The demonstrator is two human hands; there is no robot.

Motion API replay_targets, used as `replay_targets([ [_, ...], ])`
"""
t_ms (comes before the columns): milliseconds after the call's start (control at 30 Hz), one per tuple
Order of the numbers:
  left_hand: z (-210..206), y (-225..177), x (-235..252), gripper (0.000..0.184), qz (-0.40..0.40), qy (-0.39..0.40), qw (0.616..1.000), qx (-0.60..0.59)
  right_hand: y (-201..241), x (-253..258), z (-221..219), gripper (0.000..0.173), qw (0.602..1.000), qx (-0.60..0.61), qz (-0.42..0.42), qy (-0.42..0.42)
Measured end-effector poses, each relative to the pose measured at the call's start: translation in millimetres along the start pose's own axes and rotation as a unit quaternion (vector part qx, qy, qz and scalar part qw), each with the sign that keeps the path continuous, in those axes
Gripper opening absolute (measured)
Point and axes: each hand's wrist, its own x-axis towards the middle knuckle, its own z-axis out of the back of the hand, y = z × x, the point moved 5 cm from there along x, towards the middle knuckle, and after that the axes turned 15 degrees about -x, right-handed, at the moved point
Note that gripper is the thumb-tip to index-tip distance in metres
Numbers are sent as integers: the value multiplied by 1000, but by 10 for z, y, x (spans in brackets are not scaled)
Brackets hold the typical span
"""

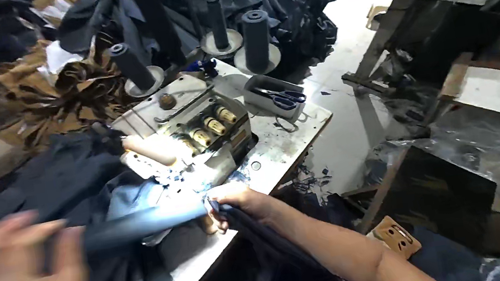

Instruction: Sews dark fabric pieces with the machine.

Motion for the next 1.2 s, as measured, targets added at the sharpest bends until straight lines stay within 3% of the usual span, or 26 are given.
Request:
replay_targets([
  [67,-632,-382,-130,40,-62,45,997,-15,-318,87,96,36,995,99,-26,-12],
  [167,-1147,-381,-326,49,-92,81,991,-55,-338,18,174,38,990,133,5,-38],
  [233,-1140,-279,-329,49,-92,91,990,-59,-344,-108,184,39,993,113,29,-22],
  [267,-1121,-246,-325,48,-89,96,990,-60,-387,-176,164,51,995,98,30,11],
  [333,-1112,-222,-337,45,-91,96,989,-61,-565,-328,107,64,996,28,5,88],
  [400,-1106,-238,-358,41,-101,96,988,-62,-673,-467,96,63,991,-70,-39,106],
  [467,-1104,-256,-378,41,-114,98,987,-57,-555,-510,154,38,994,-73,-74,41],
  [533,-1105,-281,-387,44,-126,96,985,-64,-315,-433,230,15,995,18,-77,-53],
  [600,-1109,-328,-369,46,-129,98,985,-65,-154,-250,303,37,989,91,-65,-102],
  [667,-1124,-399,-345,47,-108,92,989,-49,-140,-87,348,49,979,134,-76,-130],
  [833,-1162,-569,-335,53,-6,89,996,11,-227,113,339,44,967,203,-92,-122],
  [1033,-1174,-603,-294,49,6,90,996,24,-200,161,334,41,969,155,-90,-171],
  [1200,-1147,-435,-85,52,34,128,991,-12,-213,186,300,56,971,111,-73,-198],
])
